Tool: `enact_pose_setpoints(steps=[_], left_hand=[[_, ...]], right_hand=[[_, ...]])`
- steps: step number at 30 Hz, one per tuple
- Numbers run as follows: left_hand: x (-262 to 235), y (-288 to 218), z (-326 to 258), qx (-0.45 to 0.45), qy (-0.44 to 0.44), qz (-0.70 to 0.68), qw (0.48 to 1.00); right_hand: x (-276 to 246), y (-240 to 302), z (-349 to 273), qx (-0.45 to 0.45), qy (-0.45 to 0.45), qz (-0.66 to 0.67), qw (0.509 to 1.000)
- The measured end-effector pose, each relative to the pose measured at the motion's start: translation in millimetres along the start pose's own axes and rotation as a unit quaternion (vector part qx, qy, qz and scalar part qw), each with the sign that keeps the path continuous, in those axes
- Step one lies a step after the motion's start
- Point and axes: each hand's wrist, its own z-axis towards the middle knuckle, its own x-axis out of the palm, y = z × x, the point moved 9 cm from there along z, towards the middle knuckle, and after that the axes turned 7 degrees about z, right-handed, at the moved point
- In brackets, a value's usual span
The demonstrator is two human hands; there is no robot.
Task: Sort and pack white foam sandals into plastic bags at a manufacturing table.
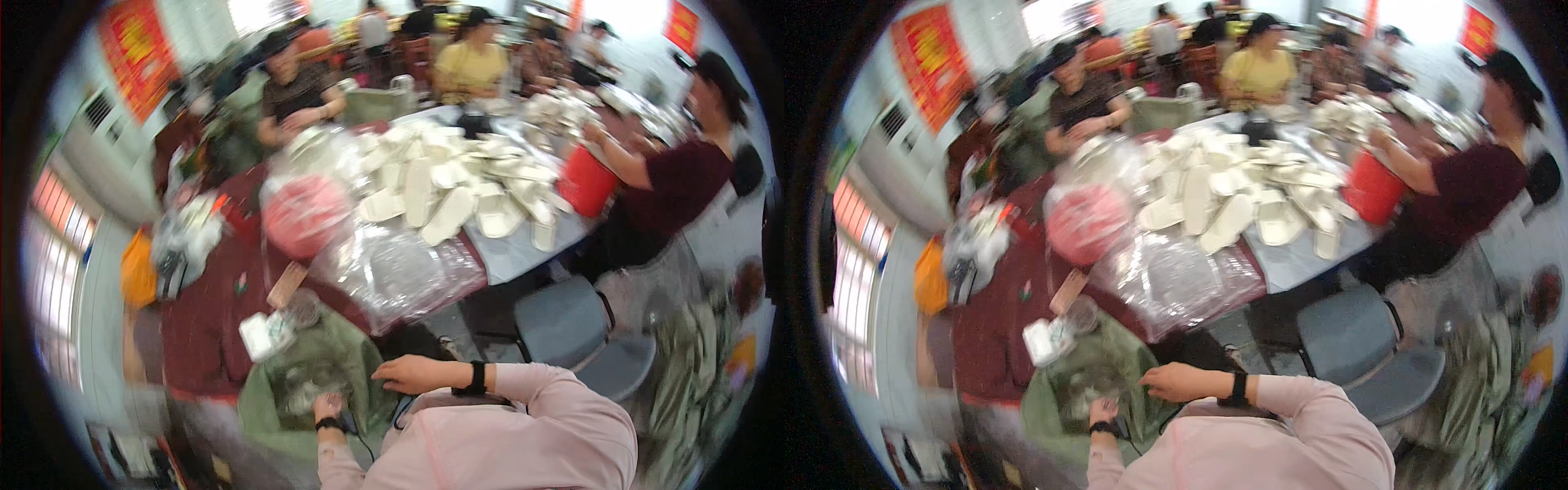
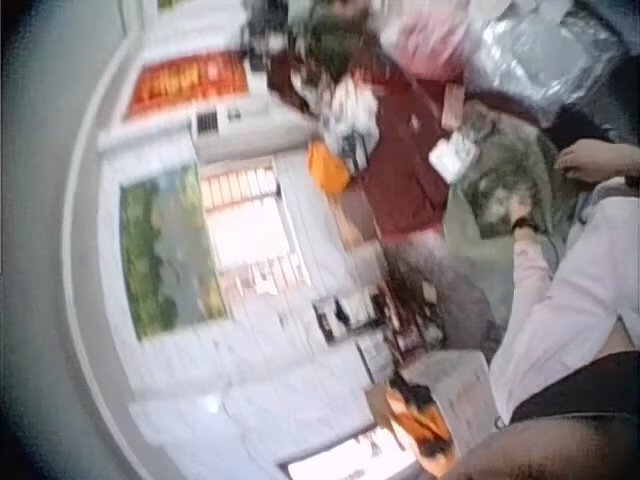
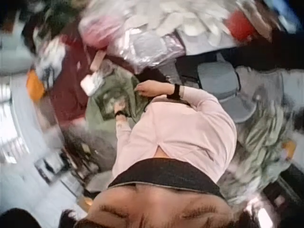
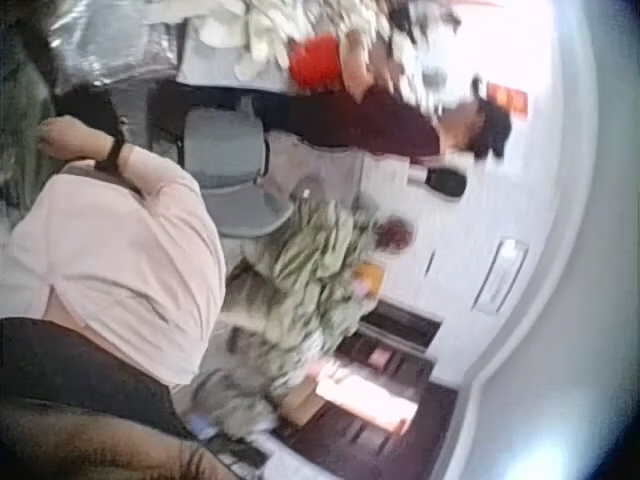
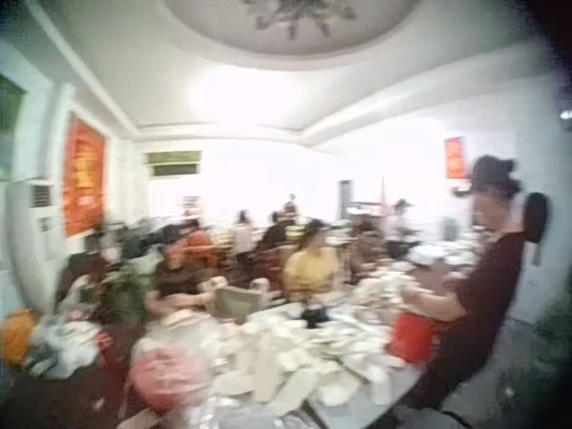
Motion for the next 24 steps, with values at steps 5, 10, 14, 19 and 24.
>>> enact_pose_setpoints(steps=[5, 10, 14, 19, 24], left_hand=[[46.3, -110.3, 15.0, 0.016, -0.046, -0.161, 0.986], [-12.1, -191.7, 16.5, 0.331, -0.119, 0.027, 0.936], [14.0, -178.1, -40.9, 0.447, -0.256, 0.348, 0.783], [57.1, -171.4, 16.4, 0.259, -0.176, 0.537, 0.783], [135.1, -193.4, 47.4, 0.263, -0.137, 0.592, 0.749]], right_hand=[[-31.2, -17.3, -32.2, 0.065, -0.053, 0.006, 0.996], [-38.4, -24.9, -24.7, 0.047, -0.066, 0.026, 0.996], [-51.7, -41.5, -16.7, 0.035, -0.059, 0.036, 0.997], [-68.1, -62.2, -13.7, 0.045, -0.025, 0.027, 0.998], [-85.4, -82.8, -24.0, 0.031, -0.015, 0.041, 0.999]])
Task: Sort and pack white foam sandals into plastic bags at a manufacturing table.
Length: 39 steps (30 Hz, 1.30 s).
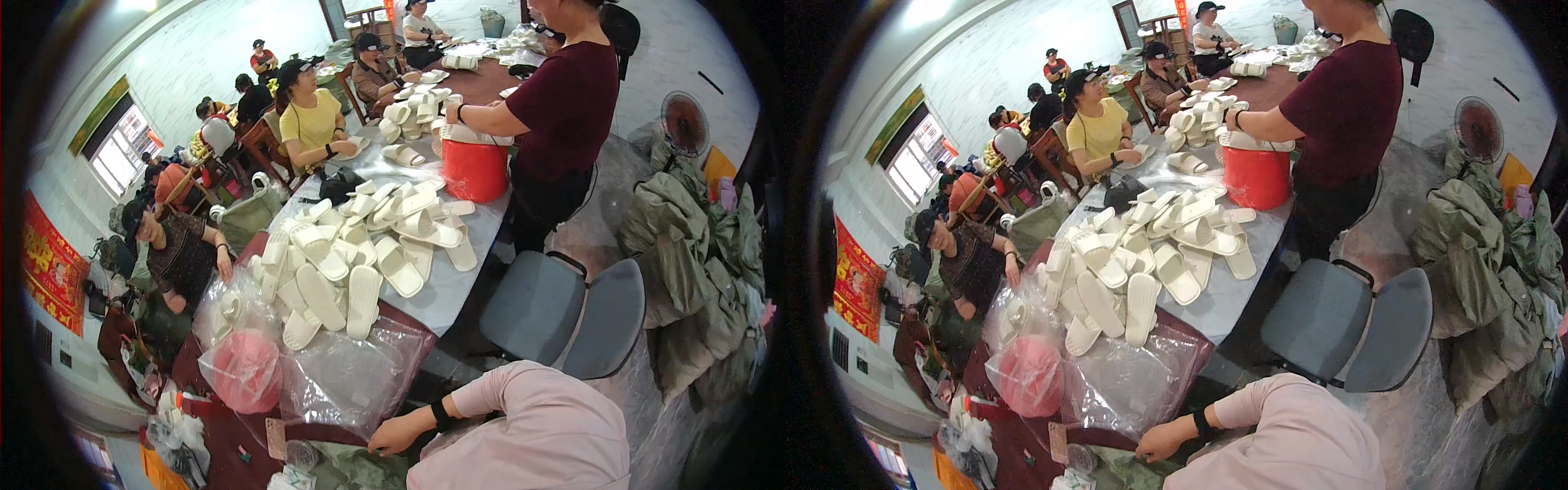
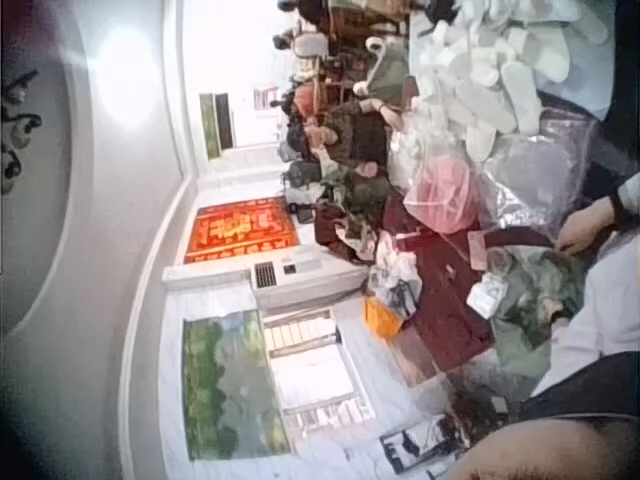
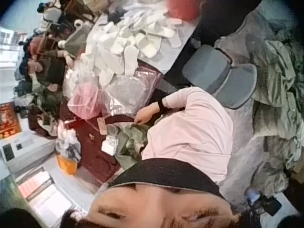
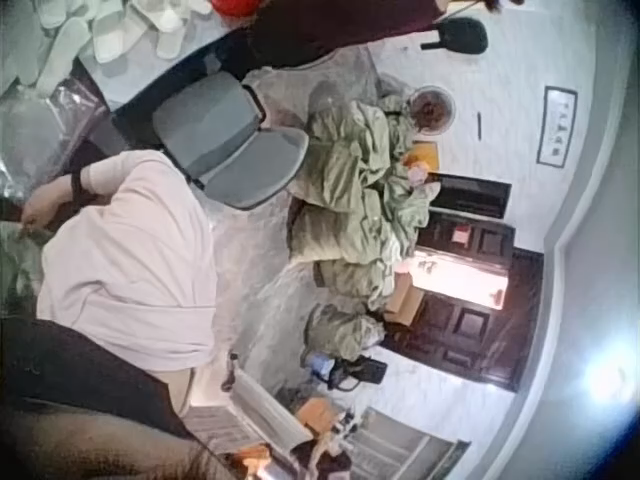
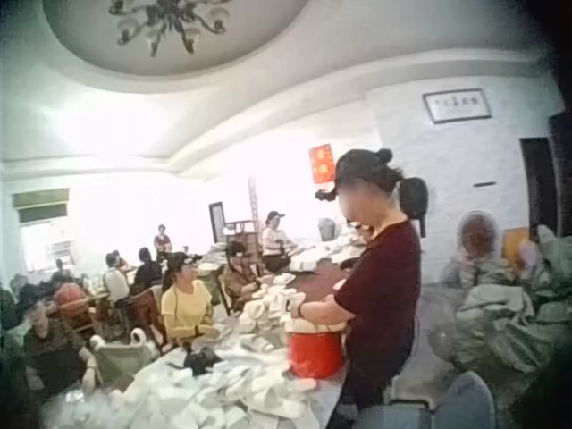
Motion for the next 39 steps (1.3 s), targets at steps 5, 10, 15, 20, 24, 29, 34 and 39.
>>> enact_pose_setpoints(steps=[5, 10, 15, 20, 24, 29, 34, 39], left_hand=[[23.8, -104.3, 25.8, 0.029, 0.041, 0.036, 0.998], [50.7, -120.2, 18.1, -0.011, 0.074, 0.077, 0.994], [38.7, -64.5, -111.0, -0.186, 0.130, 0.108, 0.968], [80.4, -37.1, -127.6, -0.287, 0.141, -0.436, 0.841], [19.8, -96.7, -101.0, -0.222, 0.237, -0.161, 0.932], [-4.1, -117.0, -65.4, -0.045, 0.311, 0.106, 0.943], [-64.2, -192.6, -9.1, -0.001, 0.183, 0.049, 0.982], [-35.5, -253.9, 18.3, 0.199, 0.144, -0.001, 0.969]], right_hand=[[-15.4, -34.4, -10.0, 0.031, 0.016, 0.012, 0.999], [-45.4, -63.9, -25.2, 0.039, 0.012, 0.020, 0.999], [-79.1, -124.2, -44.1, 0.115, -0.032, 0.018, 0.993], [-102.1, -120.8, -24.1, 0.096, -0.056, -0.064, 0.992], [-103.1, -131.9, -13.6, 0.093, -0.051, -0.046, 0.993], [-83.0, -154.4, -5.1, 0.138, -0.024, -0.119, 0.983], [-97.1, -135.5, 25.4, 0.069, -0.116, -0.200, 0.970], [-90.0, -180.0, 55.8, 0.110, -0.105, -0.316, 0.937]])
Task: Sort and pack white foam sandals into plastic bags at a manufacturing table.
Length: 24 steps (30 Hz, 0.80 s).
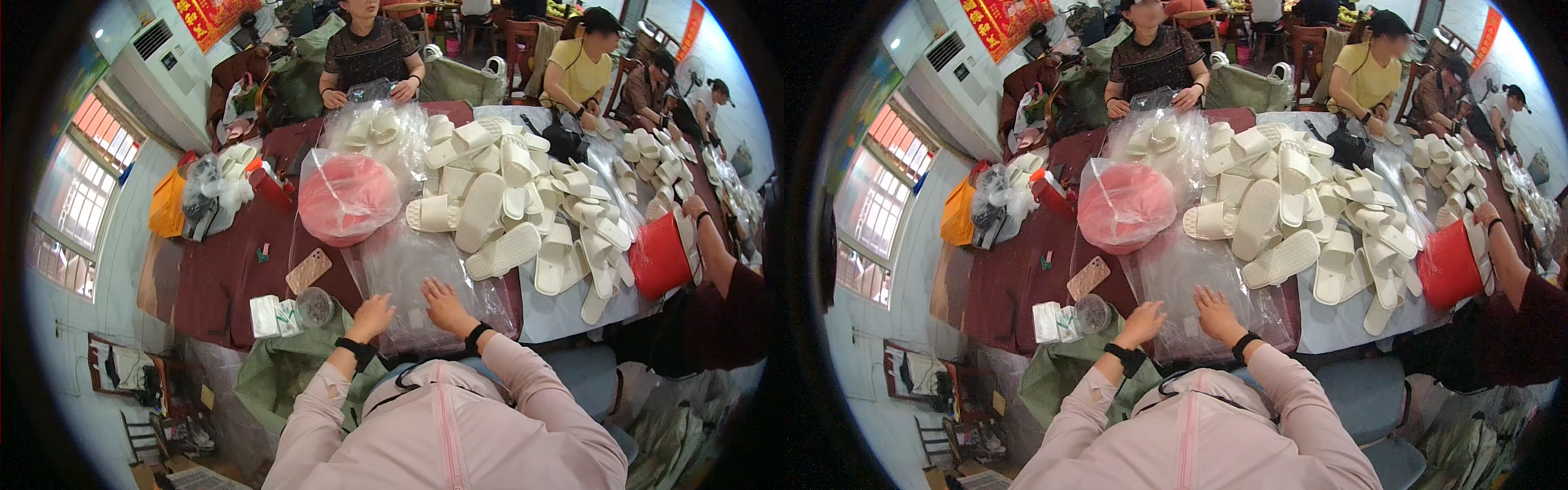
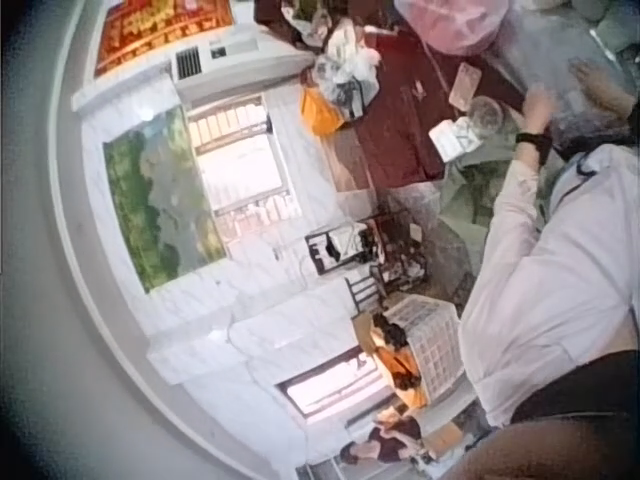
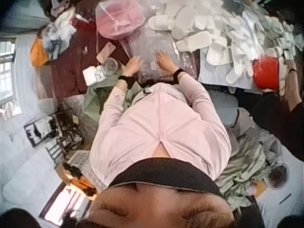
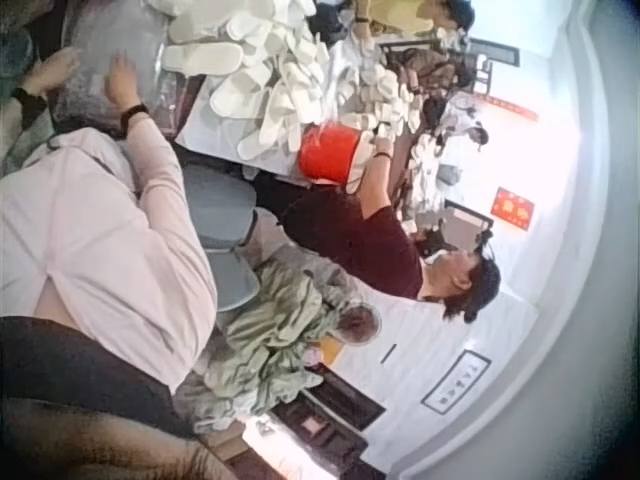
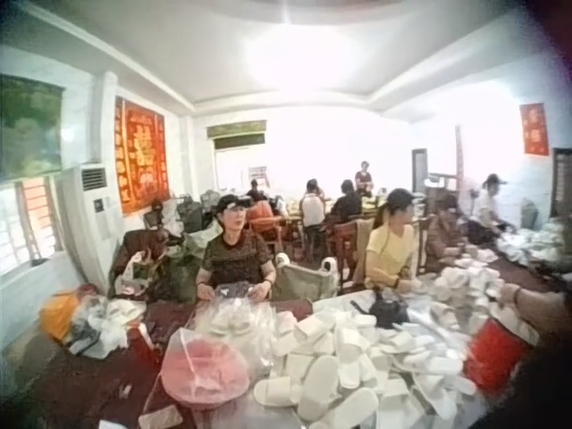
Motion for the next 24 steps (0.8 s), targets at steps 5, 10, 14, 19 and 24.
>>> enact_pose_setpoints(steps=[5, 10, 14, 19, 24], left_hand=[[62.1, -23.9, 22.5, 0.072, 0.059, 0.146, 0.985], [111.3, -25.1, 7.2, 0.108, 0.105, 0.178, 0.972], [111.4, -23.2, 3.9, 0.164, 0.094, 0.162, 0.968], [105.6, -42.4, -5.7, 0.191, 0.112, 0.189, 0.957], [98.6, -48.1, 22.7, 0.270, 0.108, 0.050, 0.955]], right_hand=[[62.9, -45.9, -41.1, 0.129, 0.158, -0.067, 0.977], [80.8, -38.9, -58.9, 0.107, 0.158, -0.086, 0.978], [70.9, -20.6, -45.8, 0.039, 0.147, -0.099, 0.983], [65.1, -14.5, -40.6, 0.070, 0.240, -0.051, 0.967], [52.4, -12.3, -23.3, -0.032, 0.160, -0.028, 0.986]])
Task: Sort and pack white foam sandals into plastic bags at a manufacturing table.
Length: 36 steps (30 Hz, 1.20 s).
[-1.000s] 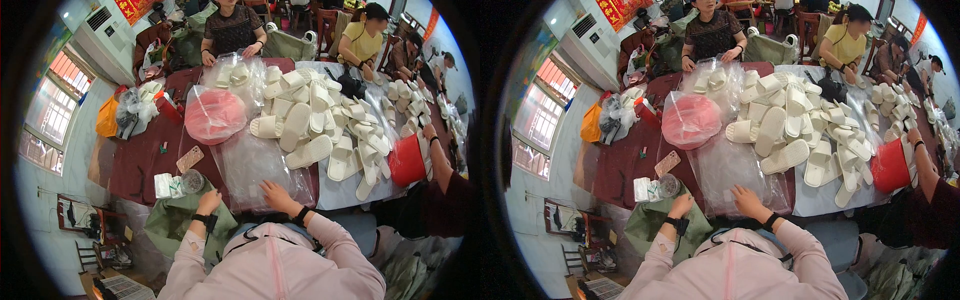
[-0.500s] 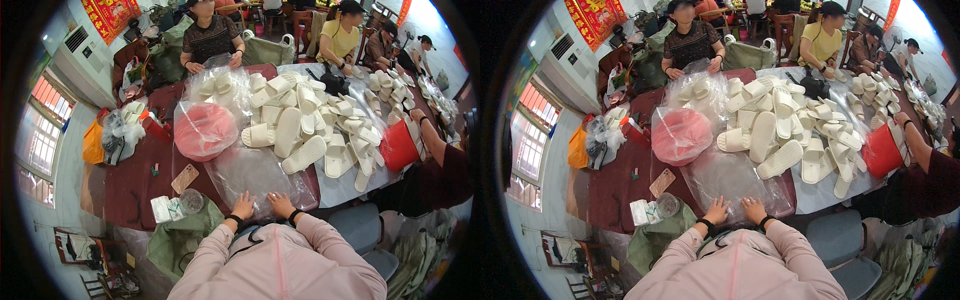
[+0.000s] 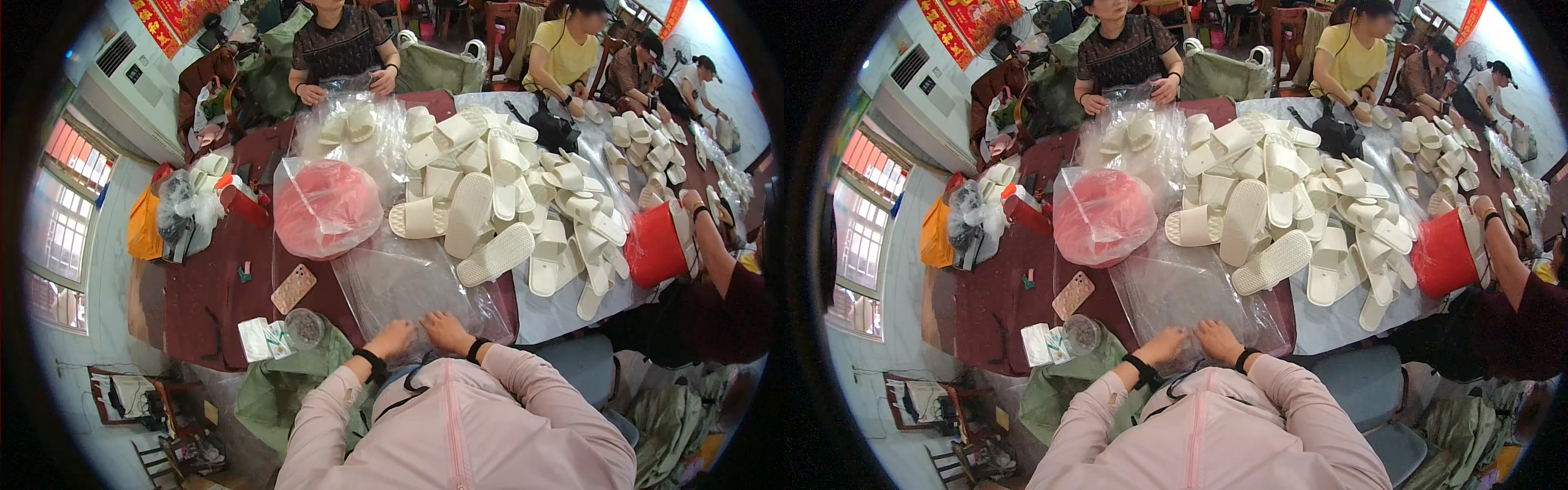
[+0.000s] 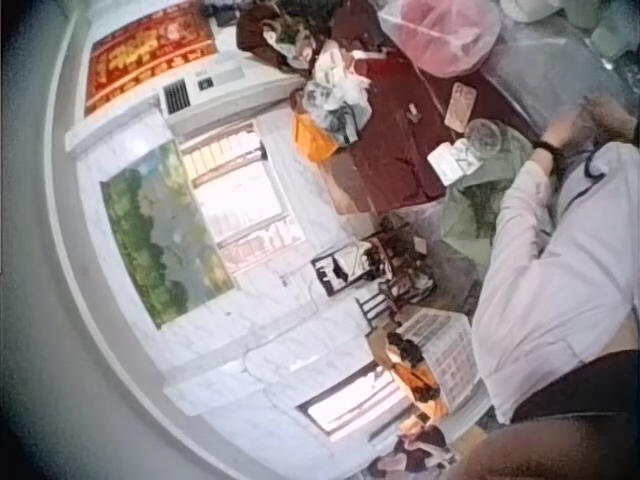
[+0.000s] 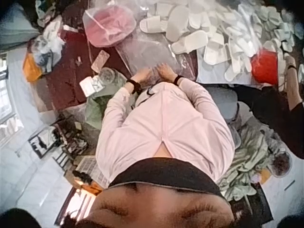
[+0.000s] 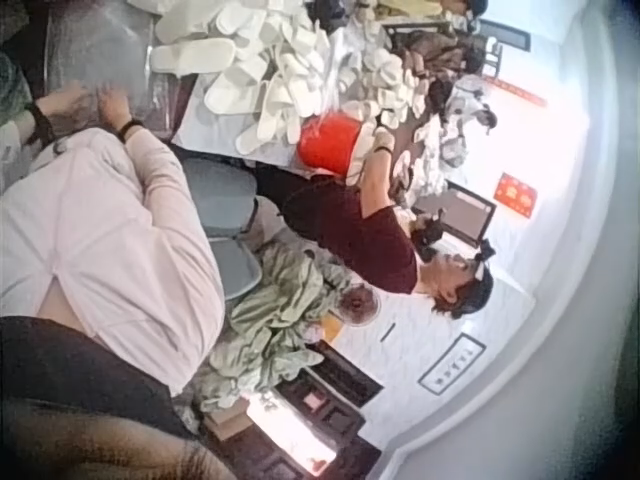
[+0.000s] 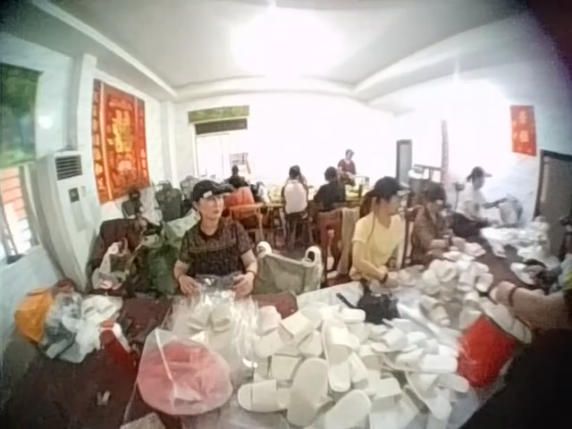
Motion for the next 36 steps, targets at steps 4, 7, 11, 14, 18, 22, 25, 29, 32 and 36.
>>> enact_pose_setpoints(steps=[4, 7, 11, 14, 18, 22, 25, 29, 32, 36], left_hand=[[-45.9, 56.5, 24.1, -0.159, -0.054, 0.044, 0.985], [-75.7, 77.5, 44.3, -0.237, -0.032, 0.052, 0.970], [-112.6, 109.2, 78.0, -0.326, -0.067, 0.073, 0.940], [-125.7, 120.3, 104.7, -0.329, -0.098, 0.084, 0.936], [-111.3, 142.9, 122.6, -0.396, -0.061, 0.012, 0.916], [-111.7, 146.9, 133.2, -0.422, -0.076, 0.025, 0.903], [-123.2, 149.1, 140.2, -0.406, -0.118, 0.015, 0.906], [-119.7, 173.4, 117.7, -0.373, -0.201, -0.004, 0.906], [-121.1, 158.9, 129.8, -0.352, -0.197, 0.043, 0.914], [-119.7, 160.1, 136.3, -0.370, -0.155, 0.013, 0.916]], right_hand=[[-7.7, -22.1, -3.6, 0.020, -0.046, -0.036, 0.998], [-2.4, -31.8, -10.6, 0.030, -0.011, 0.010, 0.999], [-1.4, -37.7, -16.2, 0.001, -0.015, 0.063, 0.998], [-0.8, -43.6, -19.6, -0.014, -0.009, 0.085, 0.996], [-10.1, -43.0, -15.1, -0.025, 0.012, 0.102, 0.994], [-34.4, -53.7, -3.3, 0.008, -0.011, 0.166, 0.986], [-40.3, -72.1, 3.4, 0.039, -0.043, 0.194, 0.979], [-30.4, -73.6, 18.2, 0.024, -0.046, 0.203, 0.978], [-25.0, -77.9, 12.9, 0.021, -0.049, 0.174, 0.983], [-20.7, -73.0, 7.0, 0.025, -0.006, 0.166, 0.986]])
